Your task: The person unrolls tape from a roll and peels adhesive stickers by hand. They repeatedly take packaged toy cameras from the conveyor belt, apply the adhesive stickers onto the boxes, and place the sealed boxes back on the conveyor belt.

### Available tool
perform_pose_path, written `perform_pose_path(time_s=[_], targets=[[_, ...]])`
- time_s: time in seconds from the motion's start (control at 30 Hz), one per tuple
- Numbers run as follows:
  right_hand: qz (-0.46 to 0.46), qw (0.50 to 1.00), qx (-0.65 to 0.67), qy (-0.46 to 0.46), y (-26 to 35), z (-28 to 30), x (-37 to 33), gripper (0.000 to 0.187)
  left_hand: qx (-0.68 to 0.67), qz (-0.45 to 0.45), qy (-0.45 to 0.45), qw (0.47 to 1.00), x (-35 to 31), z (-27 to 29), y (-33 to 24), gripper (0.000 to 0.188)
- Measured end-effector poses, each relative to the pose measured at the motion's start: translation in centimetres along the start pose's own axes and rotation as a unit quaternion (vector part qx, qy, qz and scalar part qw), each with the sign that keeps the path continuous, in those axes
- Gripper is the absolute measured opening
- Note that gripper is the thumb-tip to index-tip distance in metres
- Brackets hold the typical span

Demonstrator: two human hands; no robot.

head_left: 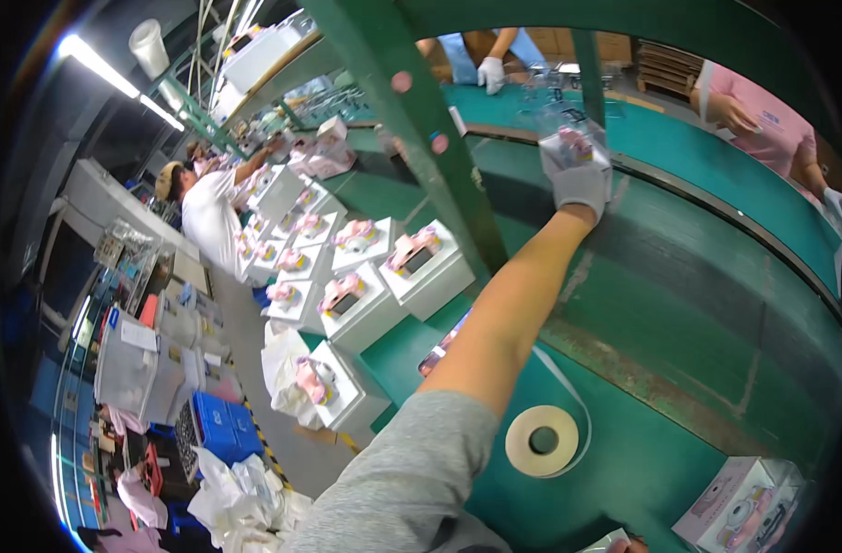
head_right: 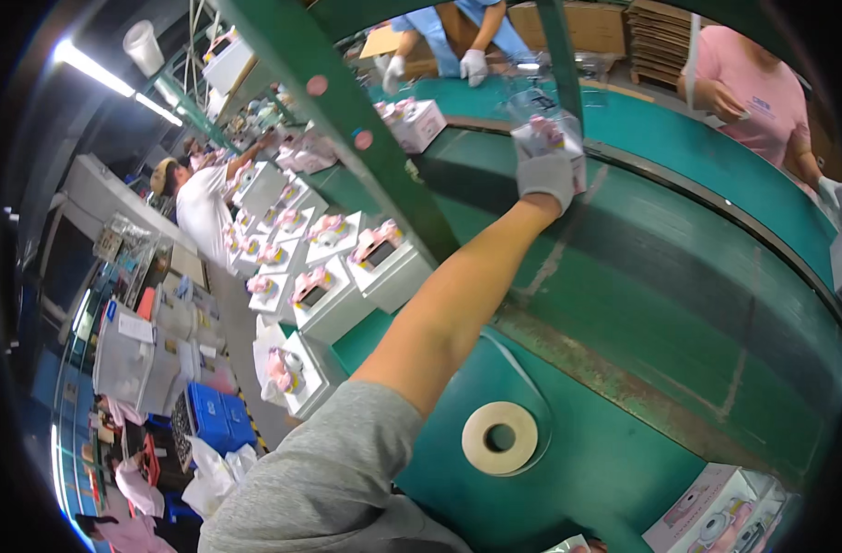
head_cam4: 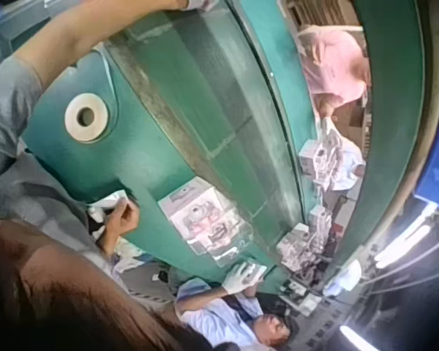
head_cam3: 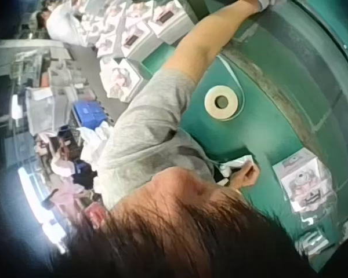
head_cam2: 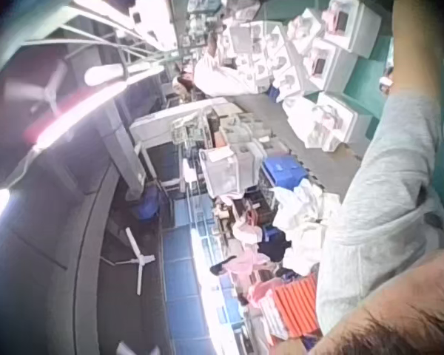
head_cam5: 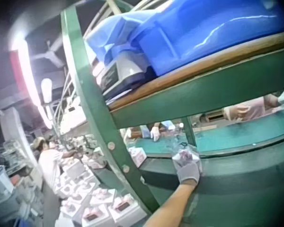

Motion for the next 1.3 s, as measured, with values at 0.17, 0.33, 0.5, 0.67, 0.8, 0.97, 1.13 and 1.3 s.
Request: perform_pose_path(time_s=[0.17, 0.33, 0.5, 0.67, 0.8, 0.97, 1.13, 1.3], targets=[[0.026, 1.000, -0.012, -0.005, 0.7, -0.6, 0.5, 0.021, -0.063, -0.053, -0.022, 0.996, -3.0, 2.4, -1.5, 0.040], [-0.001, 0.999, -0.046, -0.025, 1.7, -0.5, 0.5, 0.021, -0.148, -0.141, 0.096, 0.974, -12.4, 9.7, -5.9, 0.033], [0.011, 0.999, -0.034, -0.034, 2.9, -0.5, 0.7, 0.021, -0.240, -0.202, 0.140, 0.939, -23.8, 13.8, -7.1, 0.030], [0.038, 0.999, 0.005, -0.035, 4.9, -0.6, -0.1, 0.023, -0.341, -0.226, 0.086, 0.909, -33.5, 17.5, -8.2, 0.012], [0.158, 0.987, 0.018, -0.003, 1.2, 1.7, 0.1, 0.023, -0.364, -0.241, 0.094, 0.895, -38.9, 19.0, -8.3, 0.012], [0.114, 0.993, 0.039, -0.012, 5.4, -1.7, 1.1, 0.016, -0.357, -0.227, 0.030, 0.905, -42.6, 17.3, -5.9, 0.010], [0.070, 0.990, 0.114, -0.041, 7.6, -2.5, 2.4, 0.008, -0.488, -0.283, -0.135, 0.814, -41.3, 18.4, -3.7, 0.032], [0.093, 0.994, -0.019, 0.054, 10.2, -2.1, 3.0, 0.005, -0.521, -0.391, -0.088, 0.754, -36.1, 20.9, -4.3, 0.080]])
Point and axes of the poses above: each hand's wrist, its own x-axis towards the middle knuckle, its own z-axis out of the back of the hand, y = z × x, the point moved 1 cm from there along x, towards the middle knuckle, and after that the axes turned 2 degrees about z, right-handed, at the moved point
